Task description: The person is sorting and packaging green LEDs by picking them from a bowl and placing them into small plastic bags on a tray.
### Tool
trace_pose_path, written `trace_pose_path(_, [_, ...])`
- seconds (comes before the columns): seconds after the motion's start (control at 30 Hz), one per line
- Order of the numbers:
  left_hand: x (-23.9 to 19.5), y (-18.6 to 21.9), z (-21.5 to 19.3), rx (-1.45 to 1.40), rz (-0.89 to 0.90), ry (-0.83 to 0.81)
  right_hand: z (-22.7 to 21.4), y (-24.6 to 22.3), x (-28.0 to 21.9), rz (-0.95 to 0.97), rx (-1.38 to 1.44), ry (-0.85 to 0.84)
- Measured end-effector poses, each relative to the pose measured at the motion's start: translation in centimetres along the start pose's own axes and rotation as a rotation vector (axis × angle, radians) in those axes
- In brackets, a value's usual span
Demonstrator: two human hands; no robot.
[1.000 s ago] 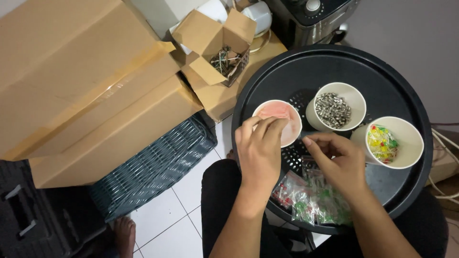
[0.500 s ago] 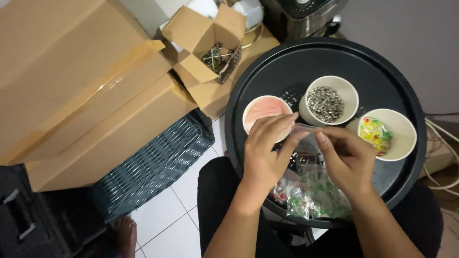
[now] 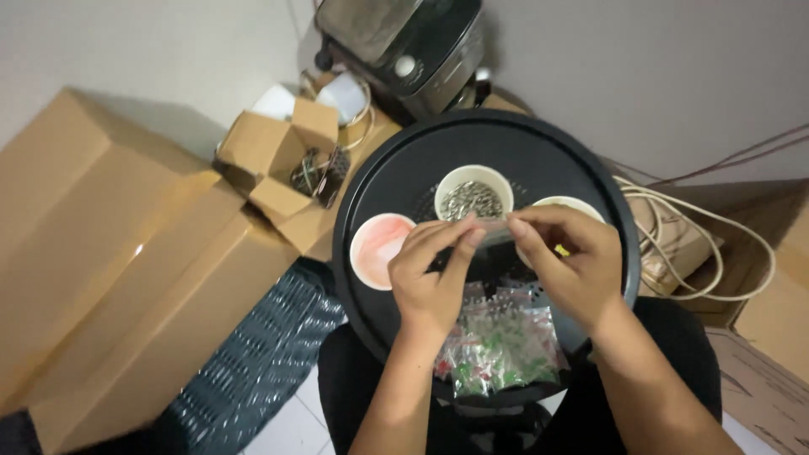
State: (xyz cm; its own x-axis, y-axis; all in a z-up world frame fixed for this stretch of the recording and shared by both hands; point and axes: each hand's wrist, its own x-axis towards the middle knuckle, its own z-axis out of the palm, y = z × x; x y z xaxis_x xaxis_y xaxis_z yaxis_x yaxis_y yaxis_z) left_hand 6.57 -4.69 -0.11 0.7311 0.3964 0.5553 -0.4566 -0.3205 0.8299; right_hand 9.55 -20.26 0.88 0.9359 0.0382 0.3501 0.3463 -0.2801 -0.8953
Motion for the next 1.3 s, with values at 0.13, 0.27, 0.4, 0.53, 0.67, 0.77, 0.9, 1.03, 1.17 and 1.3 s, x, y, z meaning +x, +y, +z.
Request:
trace_pose_path(0.13, [1.2,-0.1,1.7,-0.066,-0.108,0.040,-1.4,-1.8,2.6,-0.045,0.078,-0.015])
trace_pose_path(0.27, [2.1,-0.7,2.5,-0.068,-0.139,0.073,-1.1,-0.9,3.5,-0.047,0.178,-0.009])
trace_pose_path(0.4, [1.4,-2.0,2.4,0.044,-0.072,0.076,-1.3,1.0,3.1,-0.049,0.113,-0.066])
trace_pose_path(0.53, [0.1,-3.6,2.3,0.058,-0.002,0.052,-2.0,2.2,2.8,-0.068,0.081,-0.106])
trace_pose_path(0.67, [0.1,-3.8,1.9,-0.024,0.000,-0.012,-1.9,2.6,2.6,-0.050,0.165,-0.181])
trace_pose_path(0.77, [-0.1,-3.5,1.5,-0.090,0.022,-0.080,-1.8,2.8,2.3,-0.032,0.209,-0.235])
trace_pose_path(0.9, [-0.3,-2.9,0.7,-0.078,-0.008,-0.223,-1.8,2.8,2.3,0.074,0.129,-0.359])
trace_pose_path(1.03, [-0.3,-3.5,0.5,-0.134,-0.005,-0.274,-1.8,3.3,2.5,0.034,0.195,-0.393])
trace_pose_path(1.17, [-0.9,-4.2,0.3,-0.136,-0.010,-0.261,-2.4,3.2,2.6,0.026,0.200,-0.503])
trace_pose_path(1.3, [-0.8,-4.9,0.3,-0.133,0.005,-0.245,-2.9,3.3,2.9,-0.012,0.176,-0.541])
